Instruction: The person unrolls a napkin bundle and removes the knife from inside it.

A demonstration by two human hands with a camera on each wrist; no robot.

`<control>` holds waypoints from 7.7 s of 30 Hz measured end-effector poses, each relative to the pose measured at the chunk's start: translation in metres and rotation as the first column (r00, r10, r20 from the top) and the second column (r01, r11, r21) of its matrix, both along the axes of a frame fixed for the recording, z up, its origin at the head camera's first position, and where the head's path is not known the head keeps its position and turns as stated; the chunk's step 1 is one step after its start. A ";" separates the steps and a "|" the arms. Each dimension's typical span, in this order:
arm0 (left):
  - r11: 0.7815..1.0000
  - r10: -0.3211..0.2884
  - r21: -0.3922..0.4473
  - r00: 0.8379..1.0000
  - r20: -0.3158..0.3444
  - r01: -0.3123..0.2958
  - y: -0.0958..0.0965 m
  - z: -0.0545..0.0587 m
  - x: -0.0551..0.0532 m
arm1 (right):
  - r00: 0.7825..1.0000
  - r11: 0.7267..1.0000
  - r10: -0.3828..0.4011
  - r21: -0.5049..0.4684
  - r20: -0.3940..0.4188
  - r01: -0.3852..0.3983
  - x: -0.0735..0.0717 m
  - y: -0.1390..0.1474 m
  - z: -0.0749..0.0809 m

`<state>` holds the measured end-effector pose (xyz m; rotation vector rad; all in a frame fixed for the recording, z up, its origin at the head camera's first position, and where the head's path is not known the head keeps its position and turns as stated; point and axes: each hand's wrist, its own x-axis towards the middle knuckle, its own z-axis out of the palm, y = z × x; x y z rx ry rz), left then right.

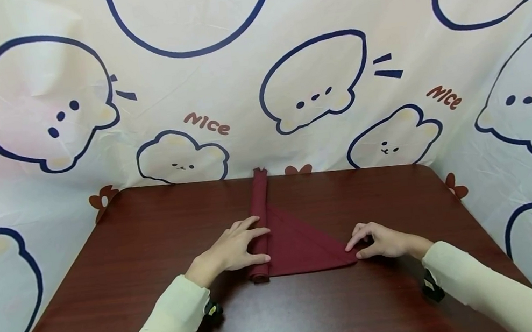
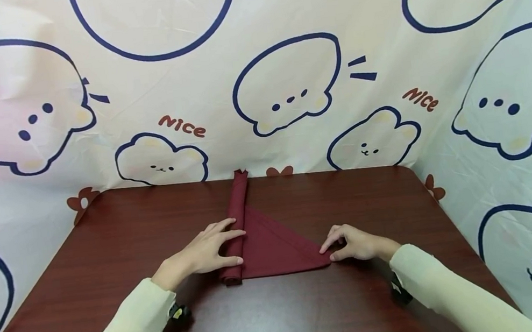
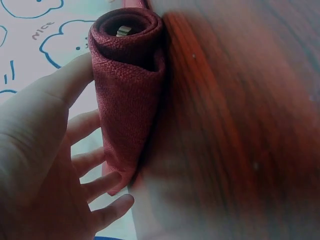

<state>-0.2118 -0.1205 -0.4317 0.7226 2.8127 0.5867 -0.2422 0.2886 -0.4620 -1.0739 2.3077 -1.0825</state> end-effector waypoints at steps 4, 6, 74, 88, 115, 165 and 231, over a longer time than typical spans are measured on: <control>1.000 0.007 0.008 1.000 0.008 -0.008 -0.003 -0.002 0.001 | 1.000 1.000 -0.007 0.002 0.014 0.007 0.001 0.000 -0.002; 1.000 0.010 0.015 1.000 0.010 -0.010 -0.006 -0.003 0.002 | 1.000 1.000 -0.012 0.005 0.019 0.012 0.002 0.000 -0.003; 0.999 0.031 0.027 0.999 0.043 -0.032 -0.032 0.000 0.004 | 0.999 1.000 -0.022 0.011 0.035 0.022 0.004 -0.002 -0.004; 0.998 0.047 0.035 0.998 0.037 -0.049 -0.035 0.001 0.002 | 0.999 0.999 -0.024 0.027 0.028 0.024 0.001 -0.004 0.002; 0.999 0.007 0.034 1.000 0.025 -0.008 -0.002 0.014 0.000 | 1.000 1.000 -0.017 -0.005 -0.006 0.017 0.001 0.002 0.003; 0.999 0.035 0.007 0.996 0.076 -0.036 -0.028 0.004 0.001 | 0.998 0.998 -0.040 0.055 0.046 0.038 0.001 -0.001 -0.001; 0.992 0.076 0.092 0.990 0.117 -0.087 -0.080 -0.002 0.011 | 0.997 0.998 -0.045 0.055 0.068 0.041 0.004 -0.001 -0.001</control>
